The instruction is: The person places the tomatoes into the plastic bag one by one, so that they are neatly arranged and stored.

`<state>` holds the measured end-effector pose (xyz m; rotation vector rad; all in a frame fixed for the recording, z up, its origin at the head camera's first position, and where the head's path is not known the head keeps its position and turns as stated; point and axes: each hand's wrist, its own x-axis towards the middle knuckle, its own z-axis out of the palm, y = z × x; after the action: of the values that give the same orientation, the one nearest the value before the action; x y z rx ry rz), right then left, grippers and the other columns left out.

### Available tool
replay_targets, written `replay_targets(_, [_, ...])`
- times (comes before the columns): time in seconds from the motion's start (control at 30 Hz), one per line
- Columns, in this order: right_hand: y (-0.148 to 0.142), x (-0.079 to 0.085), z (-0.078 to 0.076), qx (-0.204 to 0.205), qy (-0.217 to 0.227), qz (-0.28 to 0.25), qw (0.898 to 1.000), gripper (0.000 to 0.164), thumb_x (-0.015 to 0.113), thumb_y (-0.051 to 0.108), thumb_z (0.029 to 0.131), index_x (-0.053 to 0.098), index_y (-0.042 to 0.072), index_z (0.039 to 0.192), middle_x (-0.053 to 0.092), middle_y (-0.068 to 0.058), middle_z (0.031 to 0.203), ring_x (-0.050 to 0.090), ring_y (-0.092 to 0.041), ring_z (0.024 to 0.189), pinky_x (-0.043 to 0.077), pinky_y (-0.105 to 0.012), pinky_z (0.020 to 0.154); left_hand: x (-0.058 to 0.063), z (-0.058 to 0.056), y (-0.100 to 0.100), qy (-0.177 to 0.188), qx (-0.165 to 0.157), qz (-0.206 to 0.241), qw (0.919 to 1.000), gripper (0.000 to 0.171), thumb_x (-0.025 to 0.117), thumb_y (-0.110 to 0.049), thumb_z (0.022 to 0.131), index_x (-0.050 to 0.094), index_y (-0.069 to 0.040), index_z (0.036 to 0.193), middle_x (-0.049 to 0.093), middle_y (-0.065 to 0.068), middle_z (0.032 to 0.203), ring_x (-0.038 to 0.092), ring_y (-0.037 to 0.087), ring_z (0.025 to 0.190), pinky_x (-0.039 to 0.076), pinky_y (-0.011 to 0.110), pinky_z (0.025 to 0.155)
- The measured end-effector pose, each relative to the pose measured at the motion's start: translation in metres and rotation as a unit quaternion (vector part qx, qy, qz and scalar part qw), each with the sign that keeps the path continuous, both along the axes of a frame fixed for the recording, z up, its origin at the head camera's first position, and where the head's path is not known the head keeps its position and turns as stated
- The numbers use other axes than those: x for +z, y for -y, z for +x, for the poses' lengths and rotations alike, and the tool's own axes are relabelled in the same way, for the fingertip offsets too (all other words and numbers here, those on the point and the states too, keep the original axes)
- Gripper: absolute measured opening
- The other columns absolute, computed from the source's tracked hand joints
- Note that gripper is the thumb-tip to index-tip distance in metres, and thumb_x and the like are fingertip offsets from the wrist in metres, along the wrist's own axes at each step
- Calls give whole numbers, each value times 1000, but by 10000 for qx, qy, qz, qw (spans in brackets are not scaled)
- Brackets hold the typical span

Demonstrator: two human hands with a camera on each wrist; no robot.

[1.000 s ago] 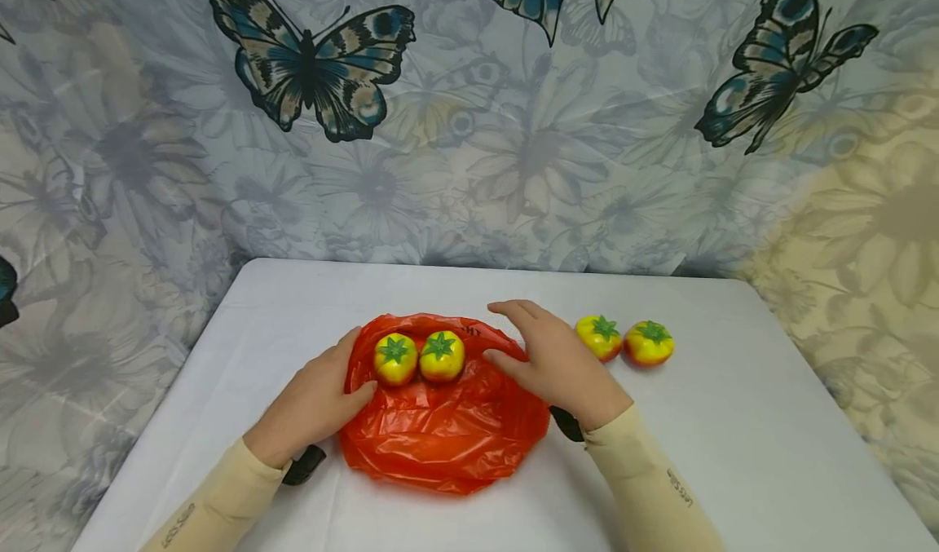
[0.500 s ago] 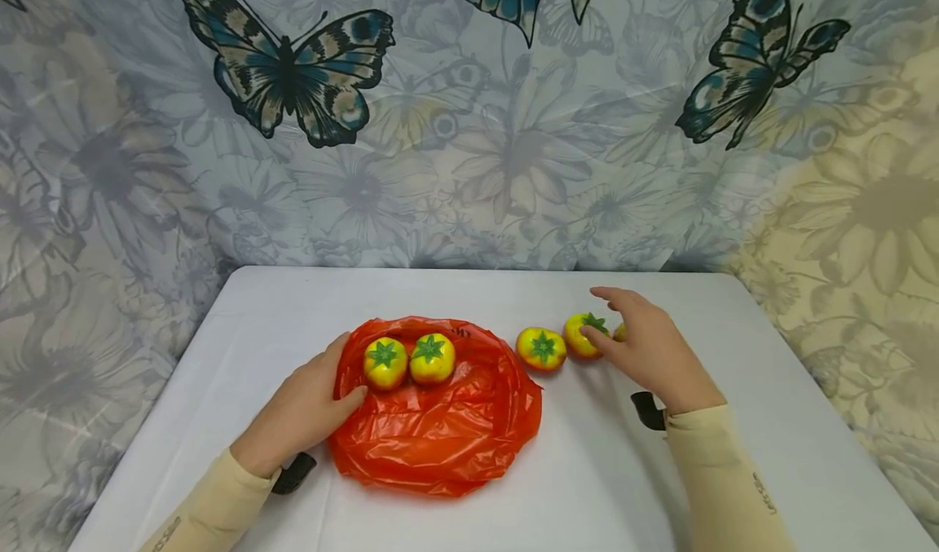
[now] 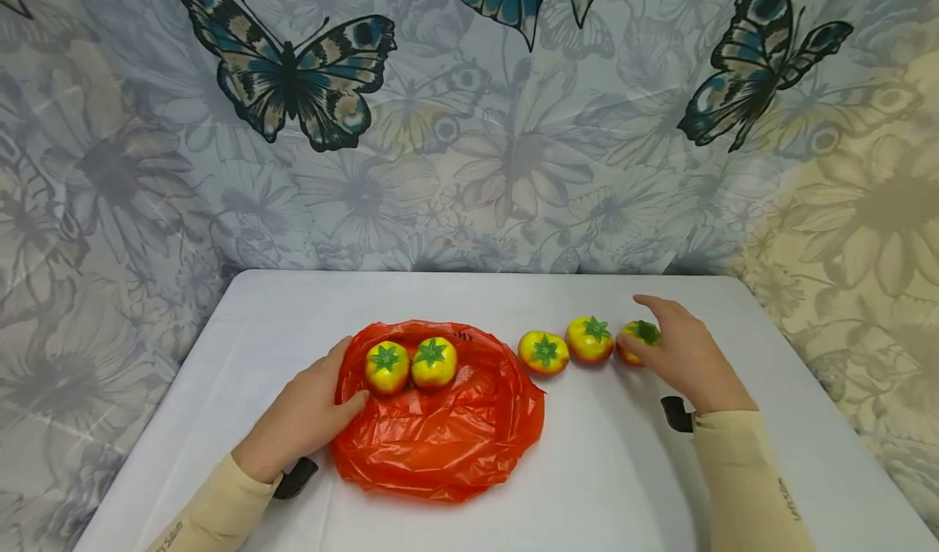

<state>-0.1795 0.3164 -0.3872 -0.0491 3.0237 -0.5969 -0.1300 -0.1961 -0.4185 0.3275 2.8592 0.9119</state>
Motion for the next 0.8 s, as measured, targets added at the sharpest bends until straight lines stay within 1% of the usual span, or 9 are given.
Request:
replay_targets(0.1, [0, -2, -2, -49, 230, 60, 9997, 88, 75, 46, 99, 37, 2, 165, 39, -37, 164, 39, -60, 147, 36, -78, 117, 0, 0, 0, 15, -1, 16, 10000, 86, 72, -30, 101, 27, -3, 170, 53, 20, 163, 59, 43, 143, 55, 65, 110])
replay_targets(0.2, [-1, -3, -3, -45, 360, 96, 9993, 90, 76, 47, 98, 37, 1, 165, 39, -38, 163, 39, -61, 147, 36, -79, 117, -1, 0, 0, -14, 7, 19, 10000, 86, 72, -29, 101, 28, -4, 170, 54, 20, 162, 60, 42, 142, 55, 65, 109])
replay_targets(0.5, [-6, -10, -4, 79, 253, 183, 9995, 85, 78, 43, 96, 44, -4, 159, 47, -38, 157, 43, -60, 144, 37, -76, 118, 0, 0, -1, -66, 15, -18, 10000, 84, 71, -29, 101, 29, -4, 169, 55, 20, 161, 62, 42, 140, 56, 65, 109])
replay_targets(0.8, [-4, -12, -6, 75, 313, 230, 9992, 78, 79, 41, 96, 51, -4, 154, 52, -38, 153, 48, -59, 141, 39, -76, 117, 1, -1, -1, -27, 23, -38, 10000, 84, 71, -28, 101, 29, -1, 169, 54, 22, 162, 61, 43, 142, 55, 65, 110])
